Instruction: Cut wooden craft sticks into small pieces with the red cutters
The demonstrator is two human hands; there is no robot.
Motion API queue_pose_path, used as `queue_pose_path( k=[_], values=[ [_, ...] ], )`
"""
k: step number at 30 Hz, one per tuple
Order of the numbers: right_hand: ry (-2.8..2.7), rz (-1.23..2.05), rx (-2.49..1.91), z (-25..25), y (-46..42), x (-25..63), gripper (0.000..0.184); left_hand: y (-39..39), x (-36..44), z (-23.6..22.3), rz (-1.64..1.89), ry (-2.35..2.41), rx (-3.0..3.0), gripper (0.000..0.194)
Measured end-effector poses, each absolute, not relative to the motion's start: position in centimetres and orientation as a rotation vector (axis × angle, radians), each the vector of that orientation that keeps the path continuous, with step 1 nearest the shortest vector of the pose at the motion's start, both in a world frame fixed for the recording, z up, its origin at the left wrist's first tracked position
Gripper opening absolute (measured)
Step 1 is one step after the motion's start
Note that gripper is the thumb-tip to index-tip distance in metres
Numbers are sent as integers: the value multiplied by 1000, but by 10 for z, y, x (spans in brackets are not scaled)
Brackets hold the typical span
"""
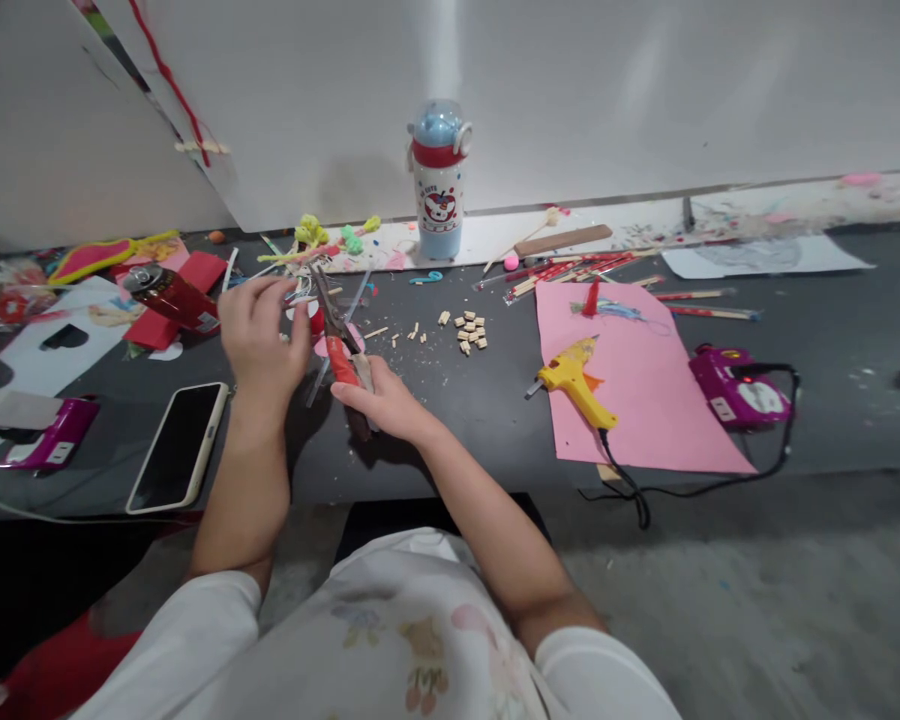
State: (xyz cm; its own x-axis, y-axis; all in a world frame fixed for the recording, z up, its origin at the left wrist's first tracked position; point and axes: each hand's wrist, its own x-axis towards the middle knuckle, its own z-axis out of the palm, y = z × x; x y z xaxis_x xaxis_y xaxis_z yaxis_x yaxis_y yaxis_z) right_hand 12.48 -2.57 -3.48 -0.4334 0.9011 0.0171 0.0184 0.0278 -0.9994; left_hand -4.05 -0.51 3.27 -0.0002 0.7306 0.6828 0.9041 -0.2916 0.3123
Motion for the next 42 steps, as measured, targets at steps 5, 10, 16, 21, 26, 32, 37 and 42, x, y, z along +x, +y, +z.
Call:
queue_pose_path(
  k=[5, 10, 16, 21, 26, 32, 37, 42],
  values=[
    [-1444, 1489, -964, -38, -22, 124, 49, -8, -34, 29, -1468, -1936, -2353, 41],
    [-1401, 1497, -921, -35, -20, 125, 58, 0, -24, 21, -1661, -2094, -3156, 63],
    [-1506, 1479, -948, -25, -23, 130, 78, -1, -20, 22, -1774, -2257, -3122, 53],
    [-1538, 1465, -1005, -28, -23, 131, 82, 0, -22, 21, -1643, -2208, -3221, 49],
    [-1564, 1356, -1121, -36, -21, 130, 77, 5, -21, 14, -1684, -2077, -3263, 40],
    [-1619, 1262, -1189, -39, -19, 131, 66, 8, -20, 7, -1794, -1983, -3261, 42],
    [-1636, 1240, -1189, -43, -19, 132, 61, 8, -20, 7, -1804, -1972, -3257, 40],
    [-1623, 1261, -1201, -42, -19, 133, 57, 8, -18, 4, -1834, -1953, -3246, 39]
  ],
)
